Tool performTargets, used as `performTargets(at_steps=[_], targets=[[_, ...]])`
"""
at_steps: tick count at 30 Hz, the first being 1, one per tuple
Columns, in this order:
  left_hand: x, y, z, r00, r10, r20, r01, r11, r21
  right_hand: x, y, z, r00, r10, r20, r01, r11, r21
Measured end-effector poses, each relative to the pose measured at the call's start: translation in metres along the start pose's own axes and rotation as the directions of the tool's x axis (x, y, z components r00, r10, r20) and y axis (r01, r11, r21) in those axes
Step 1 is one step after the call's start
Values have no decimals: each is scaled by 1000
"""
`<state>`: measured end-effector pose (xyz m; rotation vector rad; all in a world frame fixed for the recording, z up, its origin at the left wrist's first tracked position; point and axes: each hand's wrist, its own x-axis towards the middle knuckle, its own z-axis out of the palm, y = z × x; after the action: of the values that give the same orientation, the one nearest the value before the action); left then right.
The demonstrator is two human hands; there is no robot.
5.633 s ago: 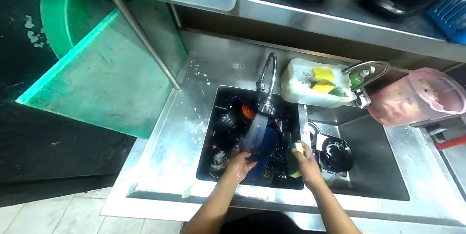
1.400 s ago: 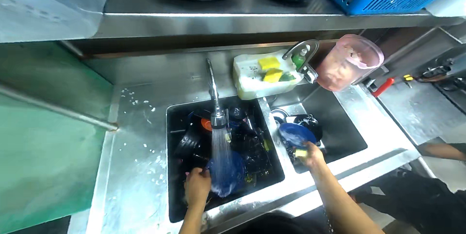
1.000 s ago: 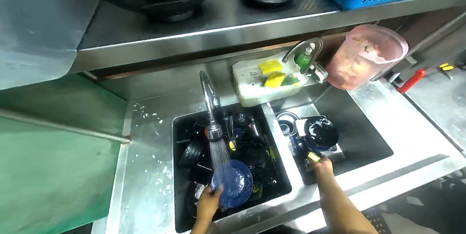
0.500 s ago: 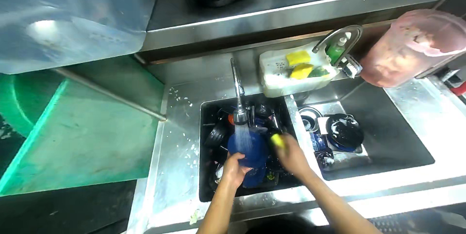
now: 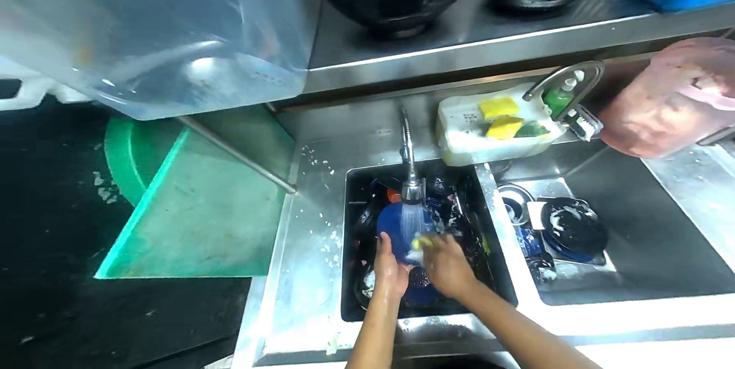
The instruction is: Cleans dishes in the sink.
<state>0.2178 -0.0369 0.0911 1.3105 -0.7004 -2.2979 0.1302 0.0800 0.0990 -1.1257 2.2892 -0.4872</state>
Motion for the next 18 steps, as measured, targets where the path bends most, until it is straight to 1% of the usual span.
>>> performTargets(at_steps=[2,4,6,8,9,11,13,15,16,18], targets=[[-2,-3,8,1000,-10,-17,10,1000,6,-4,-19,4,999,-37,16,36,997,70],[-13,-13,18,999,-40,7,39,998,45,8,-25,1,999,-47,-4,47,993,105],[-19,-18,21,995,-84,51,83,996,34,29,-9,-6,995,-37,-89,41,998,45],[-19,-17,17,998,-52,41,51,998,23,35,14,-11,994,4,-110,-12,998,-69],[-16,-13,14,1000,-18,23,17,1000,21,30,21,-10,995,36,-90,-45,993,-104],[-6,-1,6,1000,25,-15,-25,1000,4,12,17,-2,998,52,-18,-53,995,-85],[-2,2,2,999,18,-29,-19,999,-49,-4,-9,2,998,19,54,-19,1000,-1],[-8,-4,11,998,-24,-50,20,998,-60,-1,-30,-1,994,-29,101,23,998,52],[-12,-7,14,998,-60,-7,60,997,-50,7,-33,-5,995,-48,89,45,998,42],[-20,-14,18,986,-139,92,144,989,-46,30,-20,-12,997,-80,-19,79,996,-40]])
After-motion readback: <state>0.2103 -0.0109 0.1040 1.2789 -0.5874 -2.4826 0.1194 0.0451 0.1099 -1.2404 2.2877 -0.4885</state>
